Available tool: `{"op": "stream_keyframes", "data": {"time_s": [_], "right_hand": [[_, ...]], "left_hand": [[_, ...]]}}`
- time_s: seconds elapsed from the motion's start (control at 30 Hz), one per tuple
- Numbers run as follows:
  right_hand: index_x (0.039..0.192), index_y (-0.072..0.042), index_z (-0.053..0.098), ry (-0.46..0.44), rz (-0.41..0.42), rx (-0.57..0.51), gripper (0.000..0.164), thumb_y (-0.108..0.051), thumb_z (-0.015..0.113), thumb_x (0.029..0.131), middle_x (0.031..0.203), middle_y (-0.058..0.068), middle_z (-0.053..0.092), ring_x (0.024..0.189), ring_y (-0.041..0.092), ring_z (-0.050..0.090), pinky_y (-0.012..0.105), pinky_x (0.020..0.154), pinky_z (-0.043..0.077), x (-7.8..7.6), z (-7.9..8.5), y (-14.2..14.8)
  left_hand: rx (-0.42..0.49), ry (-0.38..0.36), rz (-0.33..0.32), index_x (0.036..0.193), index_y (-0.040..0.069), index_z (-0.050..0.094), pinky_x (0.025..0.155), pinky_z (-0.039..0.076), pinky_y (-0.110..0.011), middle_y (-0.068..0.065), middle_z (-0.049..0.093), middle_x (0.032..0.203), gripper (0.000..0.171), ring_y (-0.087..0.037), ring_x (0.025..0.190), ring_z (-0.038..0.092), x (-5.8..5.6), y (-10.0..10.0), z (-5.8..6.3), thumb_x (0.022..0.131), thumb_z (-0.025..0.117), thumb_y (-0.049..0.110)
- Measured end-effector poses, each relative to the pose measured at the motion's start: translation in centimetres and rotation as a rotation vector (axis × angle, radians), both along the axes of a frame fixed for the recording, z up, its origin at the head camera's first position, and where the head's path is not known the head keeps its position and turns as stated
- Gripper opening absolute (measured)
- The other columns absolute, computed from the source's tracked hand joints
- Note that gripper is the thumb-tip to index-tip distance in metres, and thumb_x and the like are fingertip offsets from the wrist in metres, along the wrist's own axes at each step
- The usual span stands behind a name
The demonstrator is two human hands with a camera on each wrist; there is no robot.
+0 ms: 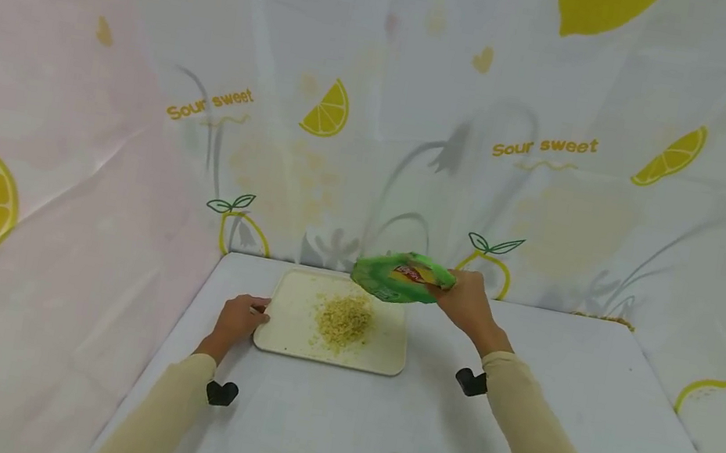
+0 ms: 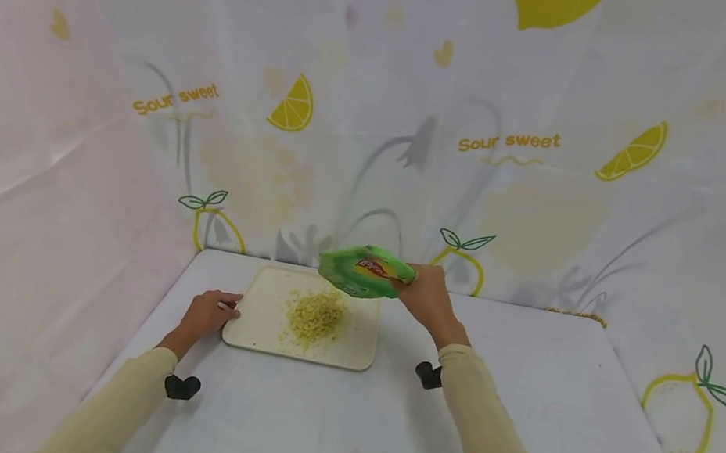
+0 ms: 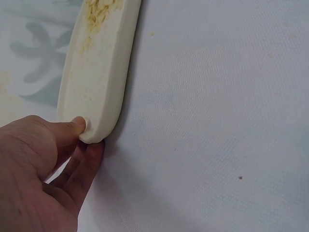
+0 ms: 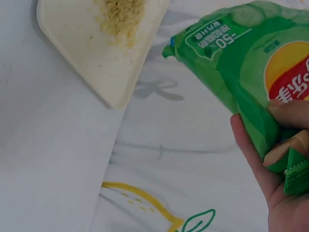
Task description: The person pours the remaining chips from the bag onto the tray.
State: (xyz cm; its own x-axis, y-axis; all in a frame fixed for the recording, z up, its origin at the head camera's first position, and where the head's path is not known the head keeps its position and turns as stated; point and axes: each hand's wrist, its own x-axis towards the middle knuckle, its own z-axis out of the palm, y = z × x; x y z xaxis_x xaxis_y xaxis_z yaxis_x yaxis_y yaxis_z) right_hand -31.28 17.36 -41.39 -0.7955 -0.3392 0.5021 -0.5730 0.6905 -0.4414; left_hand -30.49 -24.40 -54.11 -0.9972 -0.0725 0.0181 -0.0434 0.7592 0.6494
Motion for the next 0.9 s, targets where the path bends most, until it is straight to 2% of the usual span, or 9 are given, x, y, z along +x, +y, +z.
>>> {"op": "stream_keyframes", "data": {"time_s": [0.27, 0.37, 0.6, 0.8, 0.9], "right_hand": [[0.093, 0.002, 0.077, -0.101, -0.012, 0.083, 0.011, -0.001, 0.072, 0.084, 0.085, 0.012, 0.074, 0.069, 0.017, 0.066, 0.037, 0.062, 0.055, -0.01, 0.01, 0.04], [0.095, 0.002, 0.077, -0.106, -0.013, 0.092, 0.012, -0.002, 0.072, 0.084, 0.086, 0.012, 0.074, 0.070, 0.016, 0.067, 0.037, 0.063, 0.055, 0.02, -0.02, 0.10], [0.092, 0.002, 0.077, -0.050, -0.011, 0.053, 0.010, -0.002, 0.074, 0.083, 0.083, 0.013, 0.073, 0.067, 0.018, 0.066, 0.038, 0.060, 0.055, 0.11, -0.05, 0.18], [0.090, 0.002, 0.077, -0.134, -0.030, 0.063, 0.009, -0.001, 0.073, 0.083, 0.084, 0.013, 0.073, 0.071, 0.018, 0.067, 0.039, 0.064, 0.056, 0.16, -0.42, 0.08], [0.089, 0.002, 0.077, -0.125, -0.032, 0.052, 0.008, -0.002, 0.074, 0.083, 0.083, 0.012, 0.073, 0.069, 0.016, 0.065, 0.037, 0.062, 0.056, 0.28, -0.55, 0.09]], "left_hand": [[0.020, 0.005, -0.007, 0.125, -0.001, 0.065, 0.066, 0.049, -0.032, -0.017, 0.065, 0.107, 0.039, -0.028, 0.090, 0.062, 0.12, 0.17, 0.21, 0.087, 0.071, 0.007], [0.009, 0.005, -0.002, 0.125, -0.001, 0.064, 0.066, 0.049, -0.032, -0.017, 0.065, 0.106, 0.039, -0.027, 0.090, 0.062, 0.13, 0.19, 0.25, 0.087, 0.071, 0.007], [0.027, -0.003, 0.005, 0.126, -0.001, 0.064, 0.067, 0.050, -0.033, -0.017, 0.065, 0.105, 0.040, -0.027, 0.091, 0.062, 0.25, 0.12, 0.03, 0.087, 0.071, 0.006], [0.028, -0.017, 0.014, 0.126, 0.000, 0.064, 0.067, 0.050, -0.032, -0.016, 0.065, 0.107, 0.040, -0.026, 0.089, 0.061, 0.30, 0.08, 0.02, 0.088, 0.071, 0.008], [0.038, -0.018, 0.013, 0.126, 0.000, 0.064, 0.068, 0.049, -0.032, -0.016, 0.065, 0.108, 0.040, -0.026, 0.089, 0.061, 0.37, 0.10, 0.10, 0.088, 0.071, 0.008]]}}
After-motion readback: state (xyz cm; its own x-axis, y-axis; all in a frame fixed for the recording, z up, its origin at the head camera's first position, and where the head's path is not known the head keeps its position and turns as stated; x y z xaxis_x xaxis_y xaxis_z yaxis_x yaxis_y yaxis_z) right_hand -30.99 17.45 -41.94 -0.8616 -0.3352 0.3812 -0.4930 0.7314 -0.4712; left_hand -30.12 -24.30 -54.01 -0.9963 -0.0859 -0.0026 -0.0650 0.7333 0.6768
